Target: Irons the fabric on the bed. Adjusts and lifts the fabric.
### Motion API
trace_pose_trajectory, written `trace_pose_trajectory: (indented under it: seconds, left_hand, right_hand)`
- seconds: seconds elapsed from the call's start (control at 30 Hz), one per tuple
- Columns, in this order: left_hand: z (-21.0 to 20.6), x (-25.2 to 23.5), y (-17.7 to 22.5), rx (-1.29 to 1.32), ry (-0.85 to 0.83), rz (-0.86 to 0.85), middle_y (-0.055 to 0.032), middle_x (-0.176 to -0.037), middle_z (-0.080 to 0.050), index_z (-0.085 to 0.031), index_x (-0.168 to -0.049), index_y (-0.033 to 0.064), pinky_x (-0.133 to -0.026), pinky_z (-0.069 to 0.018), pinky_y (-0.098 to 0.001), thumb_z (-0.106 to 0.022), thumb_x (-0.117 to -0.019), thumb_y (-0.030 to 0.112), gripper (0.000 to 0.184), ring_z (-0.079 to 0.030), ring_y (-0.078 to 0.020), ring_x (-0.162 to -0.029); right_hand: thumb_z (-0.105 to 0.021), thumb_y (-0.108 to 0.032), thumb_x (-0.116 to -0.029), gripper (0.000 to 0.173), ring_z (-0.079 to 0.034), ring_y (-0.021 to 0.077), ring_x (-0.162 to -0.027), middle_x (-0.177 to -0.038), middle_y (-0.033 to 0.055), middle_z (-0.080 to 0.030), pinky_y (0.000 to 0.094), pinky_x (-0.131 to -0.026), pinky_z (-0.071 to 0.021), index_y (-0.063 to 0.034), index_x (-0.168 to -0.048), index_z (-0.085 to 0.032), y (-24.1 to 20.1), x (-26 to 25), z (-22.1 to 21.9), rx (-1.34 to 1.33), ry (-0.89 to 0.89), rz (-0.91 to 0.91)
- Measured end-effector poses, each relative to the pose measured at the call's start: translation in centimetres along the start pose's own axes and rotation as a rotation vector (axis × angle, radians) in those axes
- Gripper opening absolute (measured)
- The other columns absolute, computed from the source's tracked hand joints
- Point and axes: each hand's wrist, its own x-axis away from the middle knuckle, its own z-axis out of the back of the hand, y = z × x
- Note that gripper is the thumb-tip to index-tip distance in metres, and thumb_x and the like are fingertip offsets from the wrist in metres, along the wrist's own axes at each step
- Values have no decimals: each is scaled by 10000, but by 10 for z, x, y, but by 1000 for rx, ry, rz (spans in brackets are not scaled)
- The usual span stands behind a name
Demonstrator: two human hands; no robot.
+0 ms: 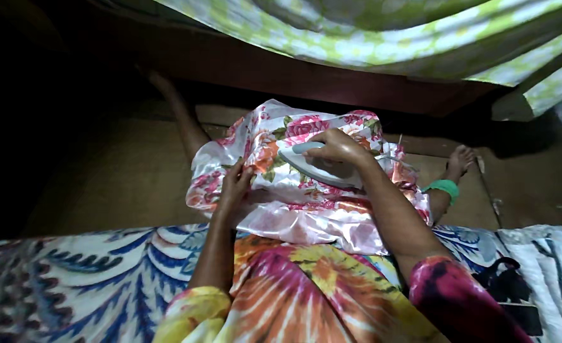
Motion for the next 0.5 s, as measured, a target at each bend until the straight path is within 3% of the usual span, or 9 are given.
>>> trace_pose_trajectory:
  seconds: [0.1,0.27,0.5]
  left_hand:
    - [0,0,1,-29,2,-9,-218,-1167,-666,-518,-1431,16,-872,-538,-474,-497,-1087,216,398,-660,-268,-951]
    - [0,-3,2,-59,13,-33,-238,-1175,-663,-528,-1417,-18,-934,-523,-484,-478,-1086,189,393,-660,-286,-1025]
    - [14,-12,12,-119,-26,-66,-224,-1144,-687,-583,-1352,7,-902,-549,-534,-541,-1071,225,358,-691,-320,-983]
  right_hand:
    - [-670,-491,-964,472,-657,381,-1077,-1094,199,-706,629,-935,-491,-59,-1140,-734,-29,-19,-6,33,82,-69]
    - [-614,-524,-987,540,-643,381,-1146,-1171,208,-689,611,-948,-494,-41,-1213,-700,-59,-44,-10,105,141,-123]
    - [-656,-482,-979,495,-635,402,-1170,-1213,217,-687,649,-983,-476,-75,-1256,-708,-30,-32,9,63,134,-126]
